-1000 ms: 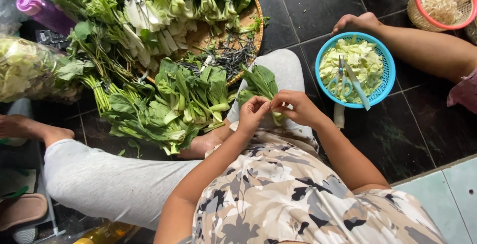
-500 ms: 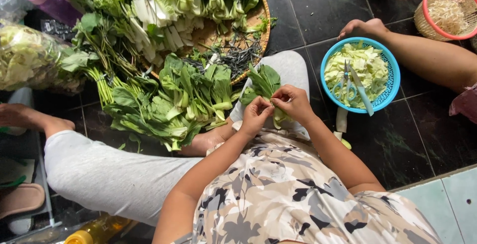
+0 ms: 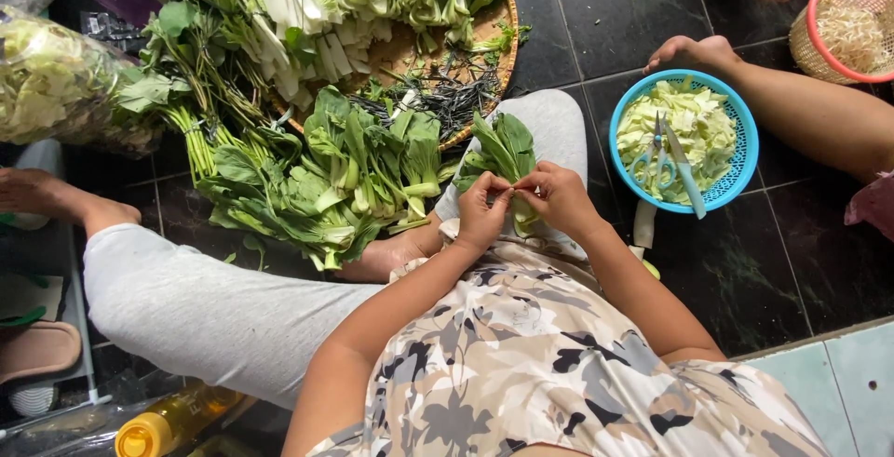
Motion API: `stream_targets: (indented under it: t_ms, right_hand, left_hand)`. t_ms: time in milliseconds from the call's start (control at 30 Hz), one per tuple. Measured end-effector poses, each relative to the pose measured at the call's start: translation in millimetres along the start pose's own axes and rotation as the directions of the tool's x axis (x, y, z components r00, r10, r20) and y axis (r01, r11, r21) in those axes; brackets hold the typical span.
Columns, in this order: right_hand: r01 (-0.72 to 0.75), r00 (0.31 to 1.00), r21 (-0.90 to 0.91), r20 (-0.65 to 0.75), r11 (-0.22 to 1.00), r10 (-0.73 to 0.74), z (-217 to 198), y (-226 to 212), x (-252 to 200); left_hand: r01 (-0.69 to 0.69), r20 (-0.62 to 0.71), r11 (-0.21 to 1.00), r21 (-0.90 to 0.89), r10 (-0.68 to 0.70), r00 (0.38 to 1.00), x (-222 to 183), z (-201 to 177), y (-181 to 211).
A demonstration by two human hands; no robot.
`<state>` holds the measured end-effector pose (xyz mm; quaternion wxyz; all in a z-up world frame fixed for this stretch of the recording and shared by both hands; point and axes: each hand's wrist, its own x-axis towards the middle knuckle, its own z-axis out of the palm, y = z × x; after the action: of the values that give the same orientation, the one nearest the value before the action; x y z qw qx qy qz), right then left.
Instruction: A person sitting on the floor manually plucks leaves from bunches of green vegetables and sorts them into a blue plastic bowl.
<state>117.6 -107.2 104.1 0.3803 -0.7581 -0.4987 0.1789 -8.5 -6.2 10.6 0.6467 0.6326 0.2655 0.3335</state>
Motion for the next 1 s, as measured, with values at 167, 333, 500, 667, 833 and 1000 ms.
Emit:
stream_targets:
  t_ms: [167, 333, 500, 667, 833, 1000]
  right_hand:
    - [0.028, 0.997, -0.035, 0.075, 0.999, -0.026, -1, 3, 4]
    - [0.007, 0.990, -0.010, 0.138, 1.000, -0.006, 2, 4, 0]
    - [0.145, 0.955, -0.332, -0.199, 0.932, -0.219, 18, 5, -11]
    - [0.195, 0.898, -0.496, -0.257, 0.846, -0.357, 22, 4, -19]
    - [0.141, 0.903, -0.469, -0.300, 0.872, -0.308, 19, 5, -19]
    - [0.039, 0.949, -0.374, -0.275, 0.926, -0.151, 11, -4, -20]
  left_hand:
    - [-0.086, -0.014, 0.989, 0.122, 0.088, 0.996, 2, -4, 11]
    - [-0.105, -0.011, 0.984, 0.147, 0.108, 0.994, 1, -4, 21]
    - [0.087, -0.005, 0.995, 0.042, -0.087, 0.996, 2, -1, -9]
    - [0.219, 0.049, 0.957, -0.191, -0.214, 0.976, 4, 3, -30]
    - [0.246, 0.096, 0.945, -0.217, -0.230, 0.968, 6, 2, -23]
    - [0.209, 0.096, 0.974, -0.084, -0.201, 0.975, 6, 1, -24]
